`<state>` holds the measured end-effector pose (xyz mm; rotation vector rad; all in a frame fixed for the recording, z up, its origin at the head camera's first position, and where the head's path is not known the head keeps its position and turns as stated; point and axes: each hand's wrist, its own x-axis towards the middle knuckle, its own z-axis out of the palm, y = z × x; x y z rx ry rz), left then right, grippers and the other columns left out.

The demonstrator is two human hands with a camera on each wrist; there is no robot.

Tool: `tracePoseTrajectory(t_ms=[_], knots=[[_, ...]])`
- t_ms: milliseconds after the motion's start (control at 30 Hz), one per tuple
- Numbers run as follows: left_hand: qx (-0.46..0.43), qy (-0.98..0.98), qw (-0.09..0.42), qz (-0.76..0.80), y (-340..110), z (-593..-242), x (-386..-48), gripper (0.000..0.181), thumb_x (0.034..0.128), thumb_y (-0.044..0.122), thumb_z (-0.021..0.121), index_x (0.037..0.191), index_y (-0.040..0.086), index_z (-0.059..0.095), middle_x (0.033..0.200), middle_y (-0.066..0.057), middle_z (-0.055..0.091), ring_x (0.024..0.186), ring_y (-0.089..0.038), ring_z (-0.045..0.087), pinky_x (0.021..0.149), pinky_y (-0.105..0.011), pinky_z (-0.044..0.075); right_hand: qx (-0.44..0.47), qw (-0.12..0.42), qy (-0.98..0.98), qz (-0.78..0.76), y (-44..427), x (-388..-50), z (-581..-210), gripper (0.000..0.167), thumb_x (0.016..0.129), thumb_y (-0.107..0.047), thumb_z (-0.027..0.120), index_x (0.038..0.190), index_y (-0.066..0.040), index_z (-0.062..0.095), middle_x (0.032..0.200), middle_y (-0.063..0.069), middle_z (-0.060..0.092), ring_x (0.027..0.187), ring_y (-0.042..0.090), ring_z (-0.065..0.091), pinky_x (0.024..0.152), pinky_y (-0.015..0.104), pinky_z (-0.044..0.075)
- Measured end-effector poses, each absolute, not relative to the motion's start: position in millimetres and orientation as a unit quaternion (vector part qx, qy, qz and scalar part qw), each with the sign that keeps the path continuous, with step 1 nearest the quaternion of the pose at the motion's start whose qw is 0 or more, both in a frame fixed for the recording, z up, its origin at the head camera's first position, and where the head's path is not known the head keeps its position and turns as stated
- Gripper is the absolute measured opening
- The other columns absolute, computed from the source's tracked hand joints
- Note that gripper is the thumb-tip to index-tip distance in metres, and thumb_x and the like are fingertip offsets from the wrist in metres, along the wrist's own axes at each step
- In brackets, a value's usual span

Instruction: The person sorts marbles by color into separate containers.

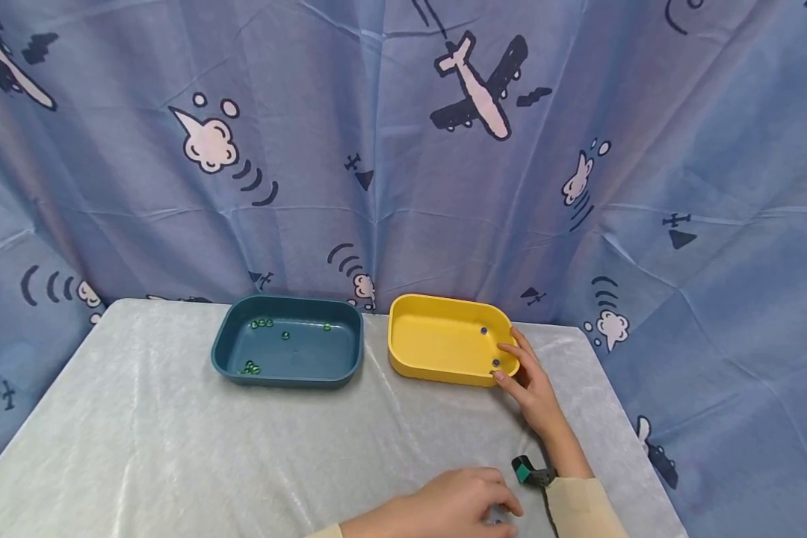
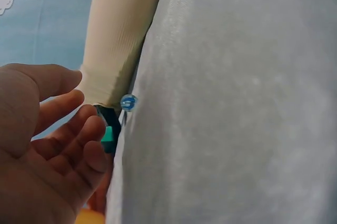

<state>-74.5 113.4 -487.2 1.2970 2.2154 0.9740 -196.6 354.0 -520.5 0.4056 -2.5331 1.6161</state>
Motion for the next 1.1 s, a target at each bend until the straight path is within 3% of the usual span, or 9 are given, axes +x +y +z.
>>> tracePoseTrajectory(t_ms=[567,1100], knots=[[0.475,0.786,0.205,0.339,109.6,-504.0,-79.5,0.025,0.1029,0.022,0.08,0.127,0.02,0.081,0.104,0.019,0.064,0.085,0.013,0.053,0.073,-0.008,0.046,0.137,0.058,-0.834,0.531,351.1,-197.6,-516.7,0.05,0.106,-0.009,0.07,0.152,0.001,0.057,0.183,0.002,0.017,0.166,0.038,0.019,0.114,0.009,0.035],[0.478,0.789,0.214,0.321,112.2,-509.0,-75.8,0.017,0.1044,0.021,0.078,0.121,0.022,0.083,0.103,0.019,0.066,0.085,0.012,0.055,0.07,-0.009,0.046,0.137,0.056,-0.831,0.536,352.2,-194.9,-518.7,0.05,0.106,-0.011,0.071,0.152,0.001,0.057,0.183,0.002,0.016,0.166,0.038,0.017,0.116,0.009,0.033]])
